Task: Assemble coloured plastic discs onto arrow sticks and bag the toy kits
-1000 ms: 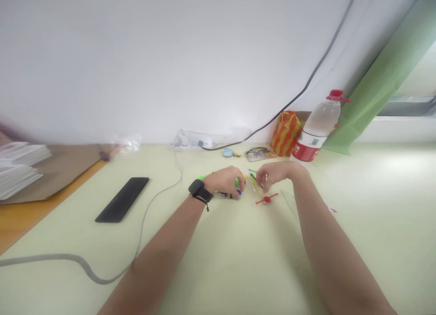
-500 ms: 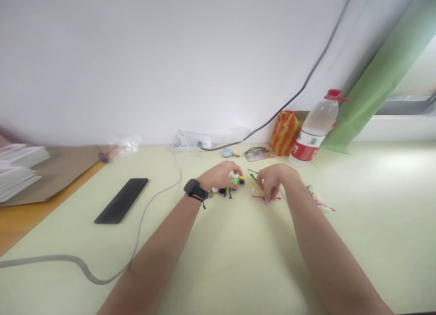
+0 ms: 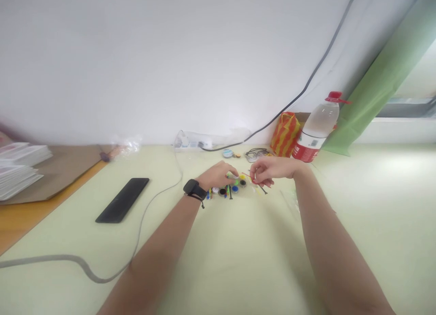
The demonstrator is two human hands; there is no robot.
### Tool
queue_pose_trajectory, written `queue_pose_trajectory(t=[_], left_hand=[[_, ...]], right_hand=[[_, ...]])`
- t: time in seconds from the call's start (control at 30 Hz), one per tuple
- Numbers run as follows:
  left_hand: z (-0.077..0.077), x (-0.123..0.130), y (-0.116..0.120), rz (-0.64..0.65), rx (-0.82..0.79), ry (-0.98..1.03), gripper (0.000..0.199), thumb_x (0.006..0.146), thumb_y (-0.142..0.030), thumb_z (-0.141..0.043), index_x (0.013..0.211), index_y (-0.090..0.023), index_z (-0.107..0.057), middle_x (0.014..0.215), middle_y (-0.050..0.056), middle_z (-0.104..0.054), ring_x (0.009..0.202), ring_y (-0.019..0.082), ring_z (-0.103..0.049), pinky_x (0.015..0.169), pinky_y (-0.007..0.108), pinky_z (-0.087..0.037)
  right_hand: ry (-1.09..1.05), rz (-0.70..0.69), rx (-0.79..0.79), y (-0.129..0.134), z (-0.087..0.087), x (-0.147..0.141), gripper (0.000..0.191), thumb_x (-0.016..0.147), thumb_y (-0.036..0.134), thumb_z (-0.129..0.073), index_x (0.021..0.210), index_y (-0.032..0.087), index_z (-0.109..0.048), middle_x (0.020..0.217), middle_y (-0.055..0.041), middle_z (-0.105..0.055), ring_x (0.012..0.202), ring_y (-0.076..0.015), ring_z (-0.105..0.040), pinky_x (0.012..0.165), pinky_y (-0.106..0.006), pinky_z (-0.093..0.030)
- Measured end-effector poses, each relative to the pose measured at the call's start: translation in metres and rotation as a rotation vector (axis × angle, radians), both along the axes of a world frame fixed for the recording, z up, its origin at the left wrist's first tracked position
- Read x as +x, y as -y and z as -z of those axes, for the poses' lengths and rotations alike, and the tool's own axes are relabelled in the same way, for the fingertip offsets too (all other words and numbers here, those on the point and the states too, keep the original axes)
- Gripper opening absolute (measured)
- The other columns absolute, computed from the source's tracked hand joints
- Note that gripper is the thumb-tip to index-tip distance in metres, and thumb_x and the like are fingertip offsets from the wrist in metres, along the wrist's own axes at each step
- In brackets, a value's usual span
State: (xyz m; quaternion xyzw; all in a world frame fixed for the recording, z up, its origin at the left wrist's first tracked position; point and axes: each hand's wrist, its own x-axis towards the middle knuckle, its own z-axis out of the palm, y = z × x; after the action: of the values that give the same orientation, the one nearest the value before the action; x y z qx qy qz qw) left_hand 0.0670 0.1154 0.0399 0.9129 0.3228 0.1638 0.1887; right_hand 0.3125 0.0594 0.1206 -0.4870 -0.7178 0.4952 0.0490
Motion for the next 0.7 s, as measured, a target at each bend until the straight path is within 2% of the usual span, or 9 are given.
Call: queue_pose_trajectory(t=[0.13, 0.27, 0.37, 0.43, 0.53, 0.63, 0.7], left_hand=[[-0.009, 0.004, 0.003, -0.018, -0.021, 0.072, 0.028, 0.084, -0.039, -0.073, 0.106, -0.023, -0.077, 0.112, 0.006, -0.075, 0.110, 0.027, -0.063, 0.096, 0.037, -0.050], [-0.030, 0.015, 0.015, -0.004, -0.067, 0.383, 0.026, 0.097, -0.034, -0.055, 0.116, -0.023, -0.070, 0.120, 0.006, -0.072, 0.101, 0.020, -0.068, 0.088, 0.033, -0.054], [-0.042, 0.023, 0.025, 0.077, -0.106, 0.461, 0.028, 0.093, -0.029, -0.061, 0.119, -0.022, -0.068, 0.124, 0.007, -0.070, 0.101, 0.018, -0.070, 0.091, 0.032, -0.056], [-0.045, 0.027, 0.028, 0.097, -0.066, 0.465, 0.024, 0.088, -0.026, -0.066, 0.111, -0.020, -0.071, 0.117, 0.007, -0.072, 0.099, 0.019, -0.070, 0.092, 0.032, -0.056], [-0.044, 0.029, 0.029, 0.110, -0.055, 0.480, 0.013, 0.087, -0.020, -0.064, 0.097, -0.017, -0.072, 0.099, 0.006, -0.075, 0.090, 0.018, -0.070, 0.088, 0.031, -0.057], [-0.039, 0.029, 0.027, 0.103, -0.100, 0.513, 0.007, 0.086, -0.018, -0.063, 0.089, -0.015, -0.070, 0.087, 0.004, -0.074, 0.081, 0.016, -0.071, 0.079, 0.028, -0.057], [-0.036, 0.028, 0.025, 0.085, -0.120, 0.527, 0.005, 0.085, -0.020, -0.066, 0.084, -0.015, -0.068, 0.082, 0.003, -0.073, 0.075, 0.016, -0.070, 0.073, 0.026, -0.056]], right_hand=[[-0.213, 0.158, 0.061, -0.005, 0.005, 0.000, 0.008, 0.075, 0.022, -0.070, 0.080, 0.018, -0.065, 0.078, -0.0064, -0.074, 0.067, -0.0173, -0.068, 0.061, -0.027, -0.055], [-0.318, 0.221, 0.087, -0.011, 0.014, -0.002, 0.007, 0.076, 0.021, -0.067, 0.077, 0.019, -0.060, 0.077, -0.0047, -0.073, 0.068, -0.0153, -0.068, 0.067, -0.027, -0.057], [-0.410, 0.235, 0.117, -0.015, 0.020, -0.003, 0.010, 0.073, 0.021, -0.067, 0.079, 0.020, -0.059, 0.076, -0.0049, -0.072, 0.068, -0.0161, -0.068, 0.069, -0.029, -0.057], [-0.459, 0.225, 0.130, -0.018, 0.024, -0.004, 0.011, 0.072, 0.020, -0.066, 0.080, 0.020, -0.058, 0.075, -0.0043, -0.071, 0.068, -0.0161, -0.066, 0.066, -0.028, -0.054], [-0.503, 0.201, 0.165, -0.020, 0.029, -0.009, 0.011, 0.072, 0.019, -0.062, 0.081, 0.020, -0.056, 0.068, 0.0000, -0.062, 0.061, -0.0126, -0.055, 0.055, -0.023, -0.043], [-0.498, 0.200, 0.177, -0.020, 0.033, -0.015, 0.008, 0.076, 0.022, -0.060, 0.081, 0.021, -0.053, 0.063, 0.0043, -0.050, 0.057, -0.0103, -0.041, 0.052, -0.022, -0.032], [-0.427, 0.252, 0.191, -0.021, 0.036, -0.019, 0.007, 0.080, 0.024, -0.057, 0.081, 0.022, -0.051, 0.063, 0.0055, -0.043, 0.056, -0.0101, -0.036, 0.051, -0.022, -0.028]])
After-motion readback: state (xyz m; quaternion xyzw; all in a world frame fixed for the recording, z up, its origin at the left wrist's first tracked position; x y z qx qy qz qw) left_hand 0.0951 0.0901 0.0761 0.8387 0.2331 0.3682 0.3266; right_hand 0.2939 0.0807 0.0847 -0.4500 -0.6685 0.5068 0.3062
